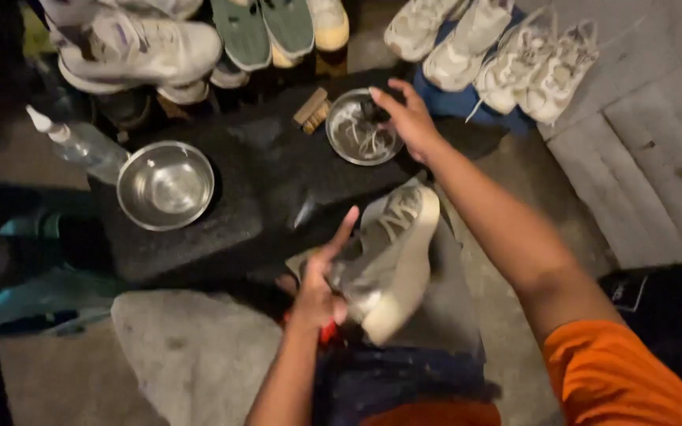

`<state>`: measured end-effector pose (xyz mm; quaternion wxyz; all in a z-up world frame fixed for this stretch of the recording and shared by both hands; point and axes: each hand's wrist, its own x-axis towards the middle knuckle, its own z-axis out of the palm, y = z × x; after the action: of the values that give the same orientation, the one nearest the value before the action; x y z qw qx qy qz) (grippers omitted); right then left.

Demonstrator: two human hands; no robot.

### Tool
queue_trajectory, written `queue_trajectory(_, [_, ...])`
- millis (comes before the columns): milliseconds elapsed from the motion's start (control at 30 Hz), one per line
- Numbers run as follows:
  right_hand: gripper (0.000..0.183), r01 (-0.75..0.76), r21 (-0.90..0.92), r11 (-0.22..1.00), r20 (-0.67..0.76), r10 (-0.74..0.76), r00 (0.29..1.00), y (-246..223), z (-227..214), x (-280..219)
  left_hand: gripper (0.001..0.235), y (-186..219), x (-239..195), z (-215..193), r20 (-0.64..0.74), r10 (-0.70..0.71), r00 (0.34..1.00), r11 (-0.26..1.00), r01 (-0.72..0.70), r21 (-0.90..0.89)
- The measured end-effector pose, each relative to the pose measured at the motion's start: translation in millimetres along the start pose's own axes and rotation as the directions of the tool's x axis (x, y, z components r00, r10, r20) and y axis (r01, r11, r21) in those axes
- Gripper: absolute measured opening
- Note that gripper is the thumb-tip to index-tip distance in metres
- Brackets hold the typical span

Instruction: The person scrubs a white sneaker using a brush and a cleaning solution from a metal bowl. They repeatedly dip the brush into the solution and scrub the shoe's upper and sole, then wipe the shoe with a cloth.

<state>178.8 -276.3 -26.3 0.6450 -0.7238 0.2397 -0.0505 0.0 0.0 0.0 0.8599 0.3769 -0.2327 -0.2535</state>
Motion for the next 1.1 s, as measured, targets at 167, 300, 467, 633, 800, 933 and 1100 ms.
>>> queue_trajectory(167, [0.075,0.010,-0.061,0.998,0.085,-0.005,0.996,-16.0,1.3,-20.1,0.128,12.2,-3.1,-14.7,0.094,-0.047,0.994,0.999,0.047,0.007])
queue_trajectory(300, [0.076,0.014,-0.101,0.995,0.129,-0.001,0.992,-20.3,-2.6,-24.1,0.132,17.7,-3.9,-19.7,0.161,-0.130,0.978,0.992,0.129,0.017])
queue_trajectory(467, [0.078,-0.011,-0.122,0.992,0.027,0.014,1.000,-18.0,-3.0,-21.9,0.109,3.1,-11.8,-37.1,0.090,-0.130,0.987,0.957,0.101,0.272])
queue_trajectory(633, [0.070,-0.169,0.280,0.945,0.086,0.150,0.985,-33.2,-5.4,-29.4,0.093,37.8,-4.2,-12.6,-0.032,-0.176,0.984,0.910,0.175,0.377])
queue_trajectory(800, [0.074,-0.191,0.219,0.957,0.087,0.176,0.981,-40.1,-6.0,-38.5,0.077,42.3,-5.2,-14.1,-0.004,-0.326,0.945,0.844,0.293,0.448])
queue_trajectory(933, [0.094,-0.267,0.294,0.918,0.094,0.250,0.964,-55.2,-9.9,-51.5,0.077,21.4,-6.4,-11.4,-0.027,-0.206,0.978,0.878,0.197,0.437])
queue_trajectory(1100, [0.092,-0.251,0.388,0.887,0.211,0.180,0.961,-94.7,-32.7,-106.0,0.081,18.0,0.4,12.6,-0.124,-0.139,0.983,0.867,0.181,0.465])
